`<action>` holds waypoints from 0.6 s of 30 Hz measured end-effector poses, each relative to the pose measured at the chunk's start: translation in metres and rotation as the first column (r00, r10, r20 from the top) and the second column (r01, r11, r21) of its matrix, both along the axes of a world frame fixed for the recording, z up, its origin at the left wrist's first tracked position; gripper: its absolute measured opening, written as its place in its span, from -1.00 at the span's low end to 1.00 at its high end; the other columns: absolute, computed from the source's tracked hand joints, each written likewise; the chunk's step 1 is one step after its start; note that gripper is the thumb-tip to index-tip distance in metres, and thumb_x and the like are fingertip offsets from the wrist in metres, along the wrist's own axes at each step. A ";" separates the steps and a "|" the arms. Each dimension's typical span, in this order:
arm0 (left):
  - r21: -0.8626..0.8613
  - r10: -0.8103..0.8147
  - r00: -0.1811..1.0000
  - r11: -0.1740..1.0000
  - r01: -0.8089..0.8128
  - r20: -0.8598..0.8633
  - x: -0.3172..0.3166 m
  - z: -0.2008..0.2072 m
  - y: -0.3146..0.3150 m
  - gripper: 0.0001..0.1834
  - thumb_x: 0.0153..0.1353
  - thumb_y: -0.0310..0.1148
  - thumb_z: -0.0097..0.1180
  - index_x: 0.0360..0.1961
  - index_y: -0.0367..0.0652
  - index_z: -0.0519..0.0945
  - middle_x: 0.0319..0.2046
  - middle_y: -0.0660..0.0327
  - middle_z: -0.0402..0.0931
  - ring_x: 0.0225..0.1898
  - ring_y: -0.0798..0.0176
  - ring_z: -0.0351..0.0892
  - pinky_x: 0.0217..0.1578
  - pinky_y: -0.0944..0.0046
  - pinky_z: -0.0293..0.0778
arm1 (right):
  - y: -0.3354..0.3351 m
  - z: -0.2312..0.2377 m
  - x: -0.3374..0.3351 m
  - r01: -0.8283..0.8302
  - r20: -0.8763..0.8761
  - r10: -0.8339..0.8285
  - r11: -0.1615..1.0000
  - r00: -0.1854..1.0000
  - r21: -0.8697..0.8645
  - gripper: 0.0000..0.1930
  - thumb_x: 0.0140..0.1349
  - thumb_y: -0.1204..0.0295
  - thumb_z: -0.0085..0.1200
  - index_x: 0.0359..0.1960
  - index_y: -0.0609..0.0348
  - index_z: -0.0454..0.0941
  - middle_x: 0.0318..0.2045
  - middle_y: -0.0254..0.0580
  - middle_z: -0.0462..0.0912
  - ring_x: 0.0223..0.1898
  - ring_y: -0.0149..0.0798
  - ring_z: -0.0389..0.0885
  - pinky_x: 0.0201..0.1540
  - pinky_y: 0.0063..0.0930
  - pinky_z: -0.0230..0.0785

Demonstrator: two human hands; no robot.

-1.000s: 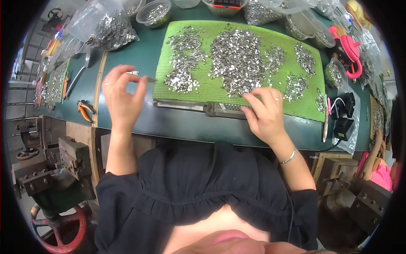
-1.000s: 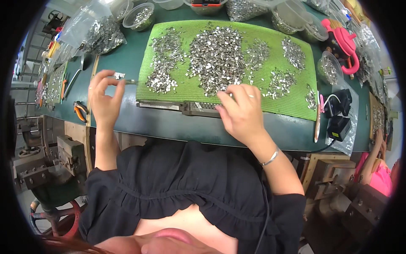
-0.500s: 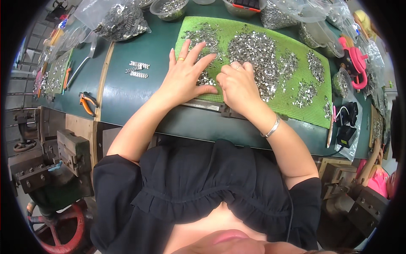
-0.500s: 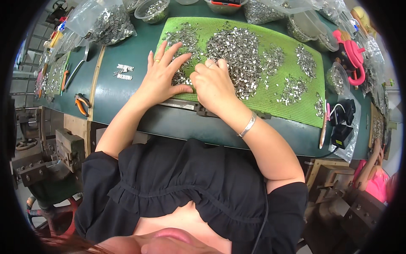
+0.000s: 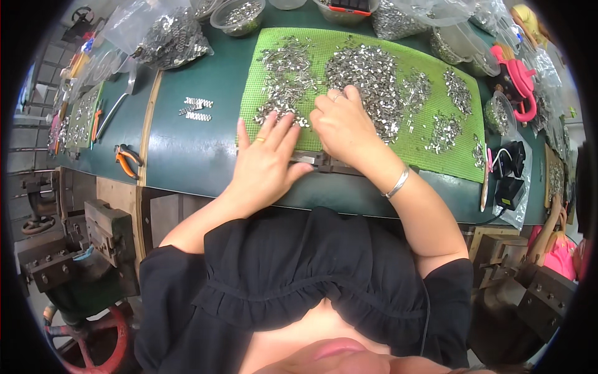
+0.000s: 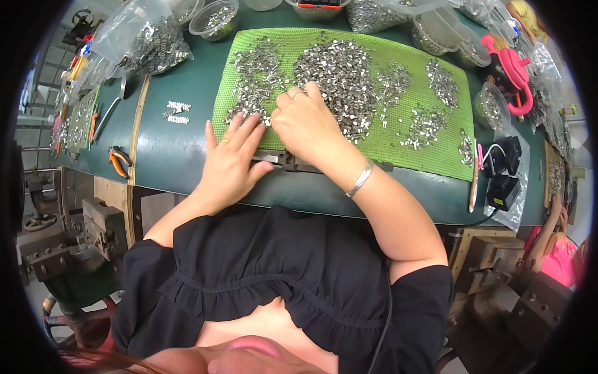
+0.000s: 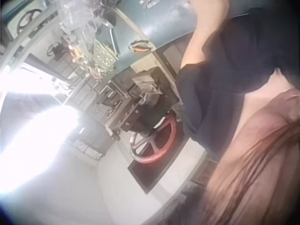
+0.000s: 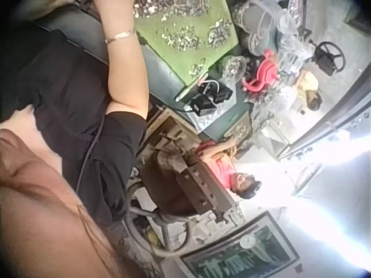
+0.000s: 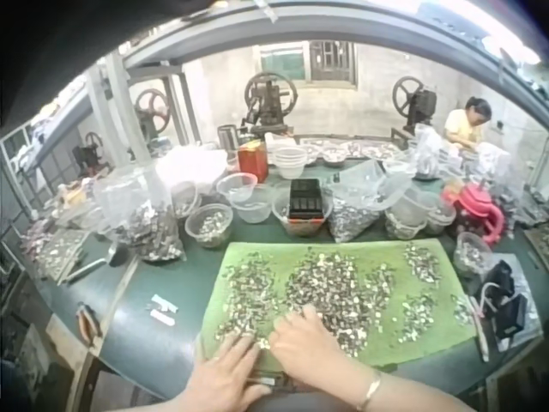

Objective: The person loads small metal pieces into a fixture bar by hand, then places the fixture into a manual press machine and turns the wheel to press them.

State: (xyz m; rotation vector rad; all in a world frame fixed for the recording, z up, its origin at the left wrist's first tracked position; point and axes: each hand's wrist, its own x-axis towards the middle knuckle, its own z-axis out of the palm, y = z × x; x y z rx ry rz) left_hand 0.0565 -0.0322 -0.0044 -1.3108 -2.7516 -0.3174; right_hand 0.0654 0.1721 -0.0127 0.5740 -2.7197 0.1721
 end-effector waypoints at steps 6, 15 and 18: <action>0.106 -0.161 0.984 0.983 0.152 0.075 -0.005 -0.004 0.023 -0.36 0.24 0.00 0.18 0.19 -0.25 0.47 0.23 0.07 0.44 0.35 -0.04 0.32 0.28 -0.59 -0.09 | 0.014 0.009 0.025 0.065 0.055 -0.063 0.997 0.997 -0.040 -0.95 0.01 0.48 0.15 -0.54 0.09 0.64 -0.41 -0.27 0.58 -0.15 -0.18 0.54 -0.02 -0.21 0.20; 0.088 -0.170 0.977 0.979 0.181 -0.126 -0.098 0.008 0.035 -0.93 0.09 -0.39 0.29 -0.35 -0.04 0.71 -0.07 0.30 0.52 0.20 0.09 0.41 0.26 -0.38 0.11 | 0.018 0.001 0.031 0.074 0.097 -0.060 0.987 0.993 -0.145 -0.92 0.01 0.52 0.13 -0.60 0.08 0.61 -0.44 -0.27 0.57 -0.20 -0.19 0.56 -0.07 -0.21 0.19; -0.003 -0.309 0.934 0.949 0.314 -0.181 -0.107 0.014 0.039 -0.92 0.06 -0.40 0.29 -0.37 -0.05 0.70 -0.04 0.26 0.50 0.22 0.05 0.37 0.29 -0.26 0.13 | 0.021 0.002 0.033 0.071 0.133 -0.054 0.990 0.990 -0.126 -0.93 -0.02 0.54 0.13 -0.58 0.09 0.63 -0.42 -0.27 0.57 -0.19 -0.19 0.56 -0.06 -0.21 0.19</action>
